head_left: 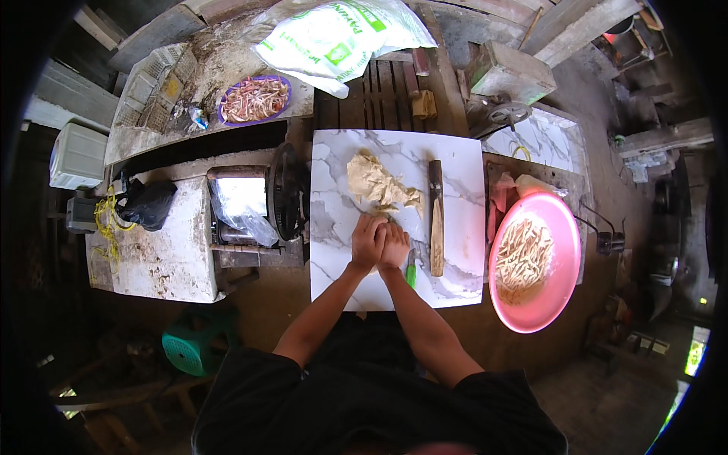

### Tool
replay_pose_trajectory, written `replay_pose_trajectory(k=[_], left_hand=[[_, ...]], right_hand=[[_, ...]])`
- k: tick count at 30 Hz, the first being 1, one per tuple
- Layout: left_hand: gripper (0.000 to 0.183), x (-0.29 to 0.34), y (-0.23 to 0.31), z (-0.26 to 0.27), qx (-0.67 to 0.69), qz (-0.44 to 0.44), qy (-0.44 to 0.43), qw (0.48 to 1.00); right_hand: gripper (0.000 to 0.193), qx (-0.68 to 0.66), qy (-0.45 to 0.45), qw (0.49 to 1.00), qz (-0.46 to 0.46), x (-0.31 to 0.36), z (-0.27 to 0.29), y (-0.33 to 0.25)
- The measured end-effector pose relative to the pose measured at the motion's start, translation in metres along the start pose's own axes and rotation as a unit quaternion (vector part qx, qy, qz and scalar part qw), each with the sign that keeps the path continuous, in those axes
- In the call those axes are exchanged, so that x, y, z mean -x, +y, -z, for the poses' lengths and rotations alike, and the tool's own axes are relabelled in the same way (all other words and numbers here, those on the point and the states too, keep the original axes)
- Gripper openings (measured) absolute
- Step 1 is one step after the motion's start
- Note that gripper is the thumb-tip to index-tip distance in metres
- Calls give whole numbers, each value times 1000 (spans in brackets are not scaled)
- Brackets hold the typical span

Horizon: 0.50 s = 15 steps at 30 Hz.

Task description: The person takes a small piece of dough from a pile, forms it into a ball by hand, and then uses a wooden rolling pin to flatten it on a marbled surface while repeatedly dusting it with flour from a bowl.

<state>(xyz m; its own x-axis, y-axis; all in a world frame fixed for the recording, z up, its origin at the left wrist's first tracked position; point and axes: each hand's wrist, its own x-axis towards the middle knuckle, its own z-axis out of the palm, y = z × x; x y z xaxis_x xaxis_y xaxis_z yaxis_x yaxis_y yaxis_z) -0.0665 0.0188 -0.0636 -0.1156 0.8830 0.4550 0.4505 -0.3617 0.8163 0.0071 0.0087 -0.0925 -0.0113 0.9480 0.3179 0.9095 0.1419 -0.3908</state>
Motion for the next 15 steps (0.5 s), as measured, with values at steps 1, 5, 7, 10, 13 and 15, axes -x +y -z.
replay_pose_trajectory(k=[1, 5, 7, 10, 13, 15], left_hand=[[12, -1, 0, 0, 8, 2, -7, 1000], [13, -14, -9, 1, -9, -18, -29, 999], [14, -23, -15, -2, -20, -15, -22, 999], [16, -32, -20, -1, -47, -5, -12, 999], [17, -38, -22, 5, -43, 21, -15, 999], [18, -36, -24, 12, -61, 7, 4, 998]], right_hand=[[14, 0, 0, 1000, -1, -1, 0, 0], [16, 4, 28, 1000, 5, -17, -5, -1], [17, 12, 22, 1000, 8, -28, -8, -2], [17, 11, 25, 999, 31, -44, -14, -6], [17, 13, 44, 996, 72, -55, -22, -5], [19, 25, -16, 997, 67, -58, -16, -10]])
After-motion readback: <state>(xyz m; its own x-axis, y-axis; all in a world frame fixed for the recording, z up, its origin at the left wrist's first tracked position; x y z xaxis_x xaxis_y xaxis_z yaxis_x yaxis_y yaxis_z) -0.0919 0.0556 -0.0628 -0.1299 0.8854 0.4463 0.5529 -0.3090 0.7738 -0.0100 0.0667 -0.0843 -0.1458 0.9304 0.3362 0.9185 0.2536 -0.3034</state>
